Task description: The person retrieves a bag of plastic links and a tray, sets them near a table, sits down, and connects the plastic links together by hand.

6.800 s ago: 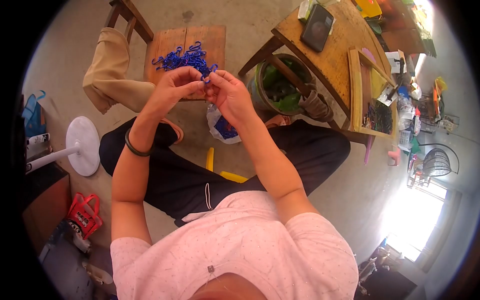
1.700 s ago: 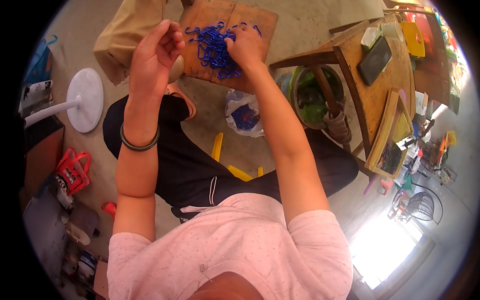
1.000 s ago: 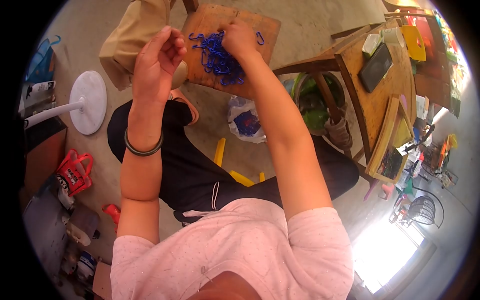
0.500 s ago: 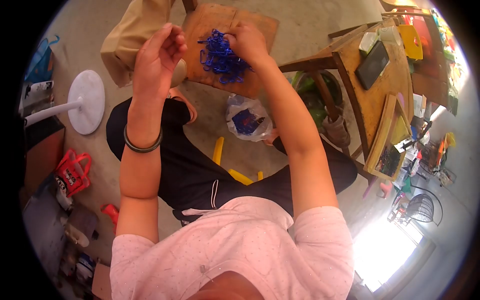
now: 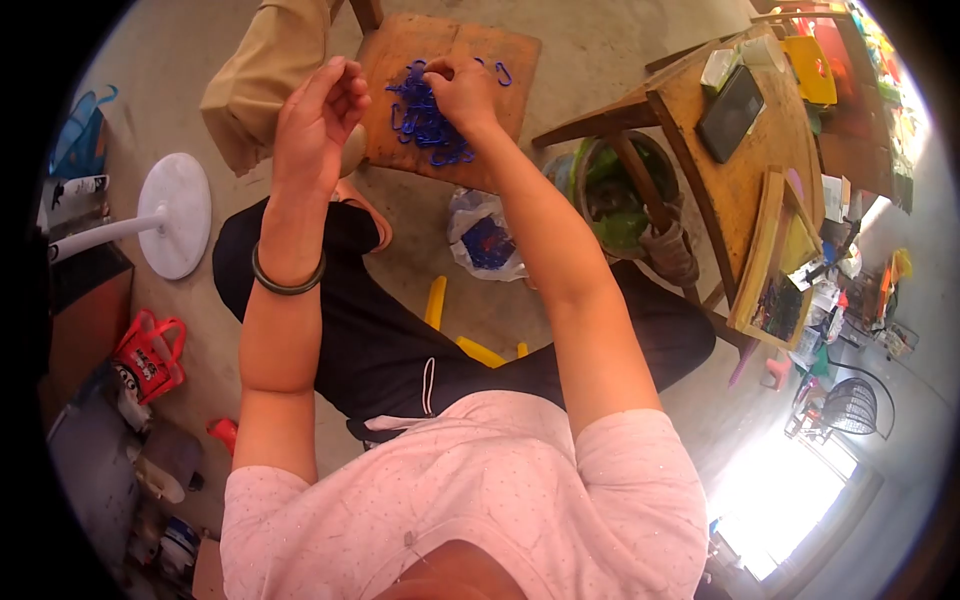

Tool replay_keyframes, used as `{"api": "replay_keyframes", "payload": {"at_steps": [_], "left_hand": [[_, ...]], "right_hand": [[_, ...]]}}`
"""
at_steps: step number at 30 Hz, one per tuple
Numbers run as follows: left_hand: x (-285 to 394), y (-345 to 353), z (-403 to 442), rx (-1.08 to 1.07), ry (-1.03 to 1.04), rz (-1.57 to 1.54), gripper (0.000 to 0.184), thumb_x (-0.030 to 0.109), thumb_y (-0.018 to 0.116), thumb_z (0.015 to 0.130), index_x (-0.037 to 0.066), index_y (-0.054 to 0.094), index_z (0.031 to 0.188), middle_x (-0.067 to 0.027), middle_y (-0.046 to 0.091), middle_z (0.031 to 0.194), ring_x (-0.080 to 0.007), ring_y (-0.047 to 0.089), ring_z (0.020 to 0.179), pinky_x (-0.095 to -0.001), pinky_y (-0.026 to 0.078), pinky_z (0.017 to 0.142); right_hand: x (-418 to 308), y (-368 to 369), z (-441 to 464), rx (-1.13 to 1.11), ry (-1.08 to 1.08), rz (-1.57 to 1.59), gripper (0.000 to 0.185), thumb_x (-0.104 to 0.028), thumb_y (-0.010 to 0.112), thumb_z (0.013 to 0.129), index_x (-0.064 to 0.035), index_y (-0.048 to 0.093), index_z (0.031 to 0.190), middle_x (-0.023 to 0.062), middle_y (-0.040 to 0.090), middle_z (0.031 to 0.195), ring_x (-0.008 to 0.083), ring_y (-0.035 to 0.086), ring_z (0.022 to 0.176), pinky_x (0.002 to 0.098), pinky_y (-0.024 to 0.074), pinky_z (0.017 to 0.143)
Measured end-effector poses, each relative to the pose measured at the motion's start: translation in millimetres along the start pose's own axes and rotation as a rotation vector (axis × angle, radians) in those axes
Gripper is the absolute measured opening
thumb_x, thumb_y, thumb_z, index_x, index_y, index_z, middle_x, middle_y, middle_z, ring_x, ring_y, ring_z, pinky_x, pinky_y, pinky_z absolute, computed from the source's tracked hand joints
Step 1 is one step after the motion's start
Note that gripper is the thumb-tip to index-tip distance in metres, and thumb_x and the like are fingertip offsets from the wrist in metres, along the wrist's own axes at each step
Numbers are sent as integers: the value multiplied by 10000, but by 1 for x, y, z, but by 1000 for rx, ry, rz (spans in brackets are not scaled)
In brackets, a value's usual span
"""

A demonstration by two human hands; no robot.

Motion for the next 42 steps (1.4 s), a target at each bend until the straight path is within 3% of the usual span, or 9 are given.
{"api": "replay_keyframes", "payload": {"at_steps": [3,6,9,21,33,36,42], "left_hand": [[2,-3,0,0,9,3,210,233,582,930,29,629,945,-18,617,818,-106,587,751,-221,478,699],[1,-2,1,-10,9,-2,209,232,580,931,30,629,950,-19,618,818,-107,587,755,-222,474,699],[-1,0,1,-14,0,16,208,231,578,932,31,630,957,-21,618,821,-105,586,758,-223,474,707],[-30,23,-8,-147,-141,222,196,259,595,925,81,656,980,26,637,856,-52,580,746,-183,427,689],[-49,28,-10,-220,-223,253,195,271,601,925,89,655,968,26,642,864,-53,578,766,-193,433,681],[-39,26,-13,-145,-205,236,198,258,595,925,76,652,981,15,641,877,-59,579,751,-195,425,669],[-24,18,-10,-68,-106,113,215,233,582,927,40,648,995,-8,639,866,-72,581,717,-191,414,645]], "right_hand": [[-13,-11,-5,100,-63,-118,131,-111,679,800,9,696,851,75,689,813,149,642,713,278,516,653],[16,-10,-21,-4,397,431,133,-98,660,835,5,678,917,59,666,809,148,635,721,275,517,652],[-2,-9,-44,-100,529,947,152,-102,647,868,-12,640,990,39,645,823,140,629,748,270,519,668],[-71,-26,-85,-251,512,1254,87,-84,612,894,-46,604,972,35,635,852,139,620,769,291,516,692],[-86,-31,-92,-256,511,1299,77,-111,593,907,-53,601,956,44,635,861,140,602,776,304,495,715],[-65,-38,-89,-144,505,1198,105,-122,618,892,-45,599,961,50,641,866,137,608,764,286,498,692],[38,-82,-46,138,510,578,158,-143,671,854,-21,628,946,52,658,809,135,631,713,254,490,607]]}}
Point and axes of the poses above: each hand's wrist, its own z-axis towards the middle knuckle, its own y-axis out of the palm, x = y × z, the point moved 10 cm from there along z, towards the middle knuckle
